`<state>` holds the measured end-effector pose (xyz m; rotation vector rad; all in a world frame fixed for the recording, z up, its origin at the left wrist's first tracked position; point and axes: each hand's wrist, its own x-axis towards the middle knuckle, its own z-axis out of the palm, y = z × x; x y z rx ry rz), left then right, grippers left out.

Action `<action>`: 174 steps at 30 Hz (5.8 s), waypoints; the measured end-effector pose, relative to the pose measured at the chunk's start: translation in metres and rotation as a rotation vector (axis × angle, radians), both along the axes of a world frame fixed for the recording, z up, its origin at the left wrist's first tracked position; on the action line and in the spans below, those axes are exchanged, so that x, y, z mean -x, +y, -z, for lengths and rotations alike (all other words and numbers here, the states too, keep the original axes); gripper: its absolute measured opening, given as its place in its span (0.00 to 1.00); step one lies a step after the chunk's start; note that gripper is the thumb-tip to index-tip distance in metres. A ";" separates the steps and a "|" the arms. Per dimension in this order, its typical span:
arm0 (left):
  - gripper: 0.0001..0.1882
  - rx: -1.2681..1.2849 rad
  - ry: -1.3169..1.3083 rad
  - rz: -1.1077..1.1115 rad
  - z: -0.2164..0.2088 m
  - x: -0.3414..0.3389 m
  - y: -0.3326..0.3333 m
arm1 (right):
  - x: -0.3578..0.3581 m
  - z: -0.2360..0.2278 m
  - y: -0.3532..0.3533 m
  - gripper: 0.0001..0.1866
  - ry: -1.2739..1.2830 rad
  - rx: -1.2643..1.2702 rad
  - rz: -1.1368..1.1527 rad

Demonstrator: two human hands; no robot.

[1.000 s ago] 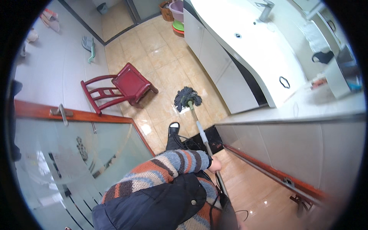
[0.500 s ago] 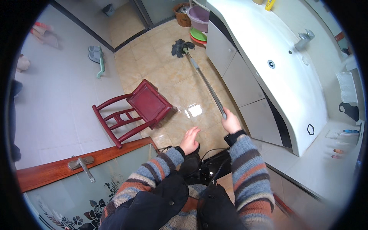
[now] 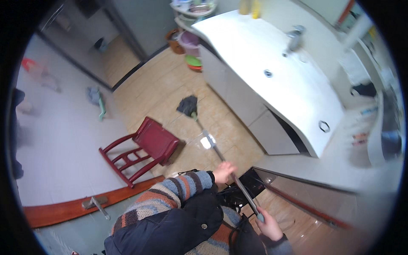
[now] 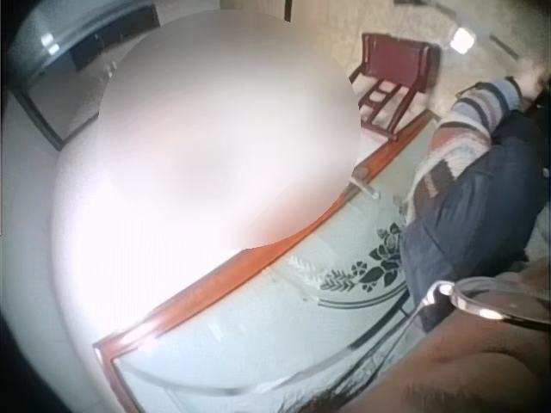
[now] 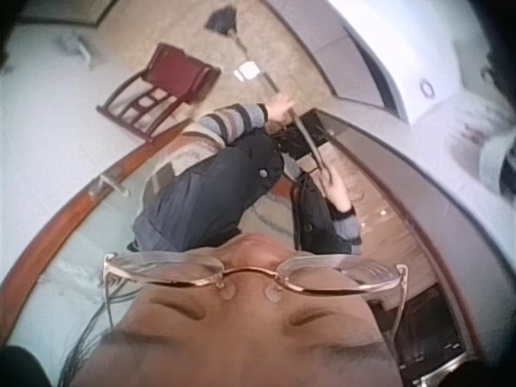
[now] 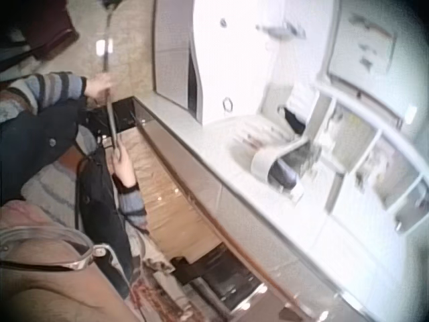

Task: The person mops a tiled floor in a living room using a mop with a long handle. They move around furniture, including a sofa and a small stool, and continue mopping into an adjacent room.

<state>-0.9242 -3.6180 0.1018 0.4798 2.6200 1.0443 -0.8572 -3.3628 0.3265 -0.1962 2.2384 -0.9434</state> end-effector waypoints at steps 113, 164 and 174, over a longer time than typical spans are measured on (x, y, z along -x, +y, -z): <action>0.36 -1.723 -0.235 1.751 -0.460 0.708 1.746 | 0.613 -0.102 1.789 0.08 1.587 0.739 1.448; 0.10 -0.793 0.070 -0.287 -0.160 2.123 2.719 | 1.956 -0.090 2.912 0.06 1.177 0.634 1.403; 0.08 -0.557 0.125 0.436 -0.211 2.296 3.020 | 2.200 -0.091 3.151 0.06 1.328 0.919 1.221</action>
